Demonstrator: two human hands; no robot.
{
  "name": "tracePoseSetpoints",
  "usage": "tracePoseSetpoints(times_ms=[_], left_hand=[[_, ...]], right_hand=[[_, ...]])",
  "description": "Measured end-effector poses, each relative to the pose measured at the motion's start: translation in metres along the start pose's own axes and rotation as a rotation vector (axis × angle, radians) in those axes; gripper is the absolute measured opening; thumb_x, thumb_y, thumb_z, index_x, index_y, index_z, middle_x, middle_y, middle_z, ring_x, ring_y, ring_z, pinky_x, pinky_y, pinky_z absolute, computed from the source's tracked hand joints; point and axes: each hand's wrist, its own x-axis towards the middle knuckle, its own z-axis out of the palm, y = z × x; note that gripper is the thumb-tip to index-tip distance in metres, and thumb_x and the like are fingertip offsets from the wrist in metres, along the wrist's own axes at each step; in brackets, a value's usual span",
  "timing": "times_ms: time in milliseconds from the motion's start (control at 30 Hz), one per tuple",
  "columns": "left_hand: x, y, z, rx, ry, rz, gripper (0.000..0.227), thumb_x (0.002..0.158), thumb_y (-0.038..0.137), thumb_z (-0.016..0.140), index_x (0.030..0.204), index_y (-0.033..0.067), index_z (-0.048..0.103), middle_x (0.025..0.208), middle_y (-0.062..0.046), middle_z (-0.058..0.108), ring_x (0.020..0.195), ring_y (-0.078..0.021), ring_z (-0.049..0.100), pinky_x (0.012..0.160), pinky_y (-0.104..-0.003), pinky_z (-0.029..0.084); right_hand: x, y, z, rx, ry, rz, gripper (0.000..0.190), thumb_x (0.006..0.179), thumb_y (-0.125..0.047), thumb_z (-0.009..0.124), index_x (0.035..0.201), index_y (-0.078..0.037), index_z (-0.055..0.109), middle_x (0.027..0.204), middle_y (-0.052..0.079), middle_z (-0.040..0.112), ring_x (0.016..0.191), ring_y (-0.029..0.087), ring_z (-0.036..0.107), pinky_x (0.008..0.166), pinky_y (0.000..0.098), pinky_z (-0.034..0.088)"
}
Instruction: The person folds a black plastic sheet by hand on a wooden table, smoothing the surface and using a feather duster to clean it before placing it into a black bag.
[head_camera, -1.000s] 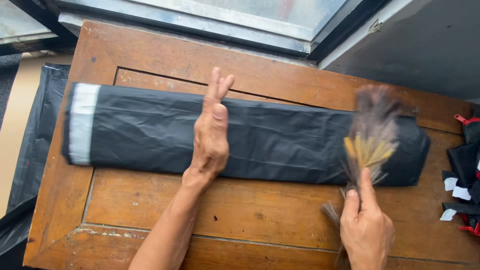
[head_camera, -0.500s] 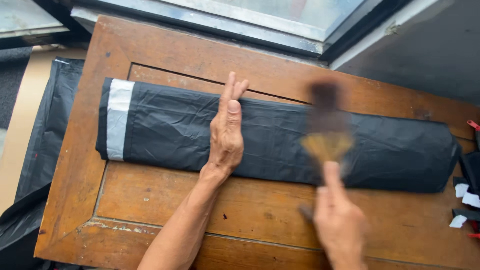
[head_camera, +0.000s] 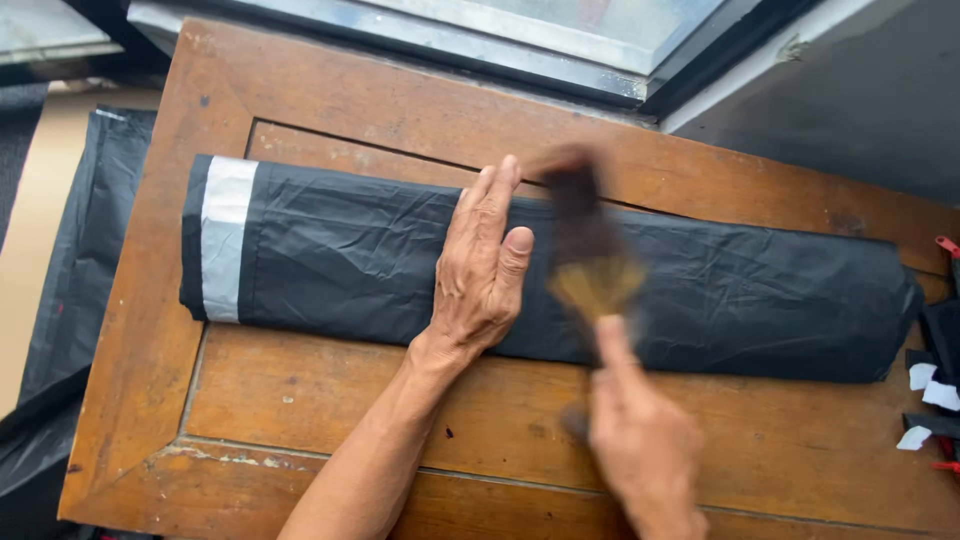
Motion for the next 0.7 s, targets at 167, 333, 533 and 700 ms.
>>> tracePoseSetpoints(times_ms=[167,333,533,700], left_hand=[[0.0,0.0,0.003,0.065,-0.039,0.005,0.058,0.104,0.043,0.022,0.147,0.0048,0.03,0.152,-0.011,0.037,0.145,-0.0347,0.035,0.122,-0.052,0.023],[0.001,0.002,0.005,0.082,-0.074,0.013,0.058,0.104,0.043,0.02,0.148,0.0047,0.026,0.153,-0.011,0.036,0.145,-0.0351,0.035,0.121,-0.052,0.023],[0.002,-0.002,0.004,0.037,-0.002,0.046,0.058,0.105,0.042,0.021,0.146,0.0016,0.03,0.15,-0.013,0.04,0.145,-0.0386,0.034,0.123,-0.048,0.024],[0.004,0.0,0.004,0.012,-0.033,-0.009,0.059,0.104,0.046,0.021,0.148,0.0071,0.026,0.152,-0.013,0.038,0.146,-0.0368,0.033,0.123,-0.054,0.02]], right_hand=[[0.012,0.023,0.016,-0.011,0.214,0.069,0.059,0.091,-0.038,0.042,0.15,-0.043,0.035,0.074,0.029,0.066,0.071,0.052,0.062,0.065,0.0589,0.047],[-0.027,-0.026,0.045,0.025,0.192,-0.308,0.065,0.085,-0.035,0.045,0.148,-0.037,0.03,0.066,0.009,0.066,0.05,0.036,0.061,0.05,0.0517,0.046],[-0.005,-0.003,0.013,0.018,-0.028,-0.261,0.059,0.086,-0.043,0.042,0.142,-0.056,0.029,0.077,0.003,0.071,0.065,0.032,0.067,0.061,0.0488,0.049],[0.01,0.024,0.0,0.048,0.171,0.108,0.058,0.09,-0.037,0.041,0.148,-0.043,0.038,0.081,0.032,0.067,0.079,0.053,0.062,0.071,0.0575,0.047]])
